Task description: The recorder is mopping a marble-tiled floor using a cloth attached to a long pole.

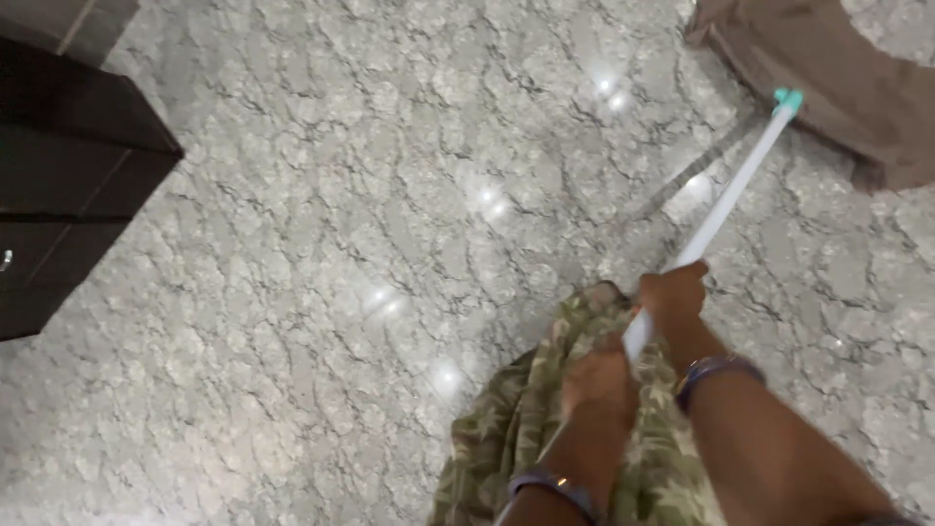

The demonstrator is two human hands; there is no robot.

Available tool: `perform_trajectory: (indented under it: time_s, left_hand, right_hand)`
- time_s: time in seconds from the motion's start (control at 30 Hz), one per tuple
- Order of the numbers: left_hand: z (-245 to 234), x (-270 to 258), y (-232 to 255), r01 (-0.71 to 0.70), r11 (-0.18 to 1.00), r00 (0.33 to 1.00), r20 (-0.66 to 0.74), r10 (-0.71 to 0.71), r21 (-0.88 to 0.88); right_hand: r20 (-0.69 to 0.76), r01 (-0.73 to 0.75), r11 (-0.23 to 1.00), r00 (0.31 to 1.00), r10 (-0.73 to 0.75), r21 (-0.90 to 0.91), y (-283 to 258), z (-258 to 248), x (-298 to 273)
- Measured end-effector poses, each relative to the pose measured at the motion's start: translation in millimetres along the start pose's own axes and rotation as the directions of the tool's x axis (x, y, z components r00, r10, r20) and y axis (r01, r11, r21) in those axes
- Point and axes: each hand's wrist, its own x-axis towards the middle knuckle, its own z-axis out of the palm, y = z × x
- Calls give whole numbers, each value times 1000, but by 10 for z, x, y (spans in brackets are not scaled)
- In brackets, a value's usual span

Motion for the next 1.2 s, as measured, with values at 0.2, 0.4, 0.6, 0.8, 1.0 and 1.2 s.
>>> perform_trajectory:
  time_s: [0.2, 0.4, 0.6, 0.8, 1.0, 1.2]
  left_hand:
    - [516, 317, 1315, 17, 989, 1000, 10, -15, -149]
    - [747, 794, 2343, -139, 975, 988, -84, 126, -174]
    - [712, 763, 2679, -143, 970, 989, -61, 134, -199]
    - [1216, 525, 2158, -140, 978, 990, -53, 133, -154]
    - [1234, -379, 1356, -147, 985, 989, 1, 147, -90]
    - [1729, -1185, 278, -130, 991, 991, -20, 129, -13]
  right_hand:
    - [-21, -3, 998, 1000, 2, -58, 101, -770, 598]
    - [-55, 57, 989, 996, -65, -137, 8, -1513, 1671]
    - [-59, 84, 996, 995, -86, -39, 28, -1800, 1902]
    - [-104, 24, 998, 994, -30, -62, 727, -1578, 1625]
    - [-109, -83, 986, 992, 67, -146, 2351, -1218, 736]
    - [-75, -79, 987, 995, 69, -138, 3066, -627, -163]
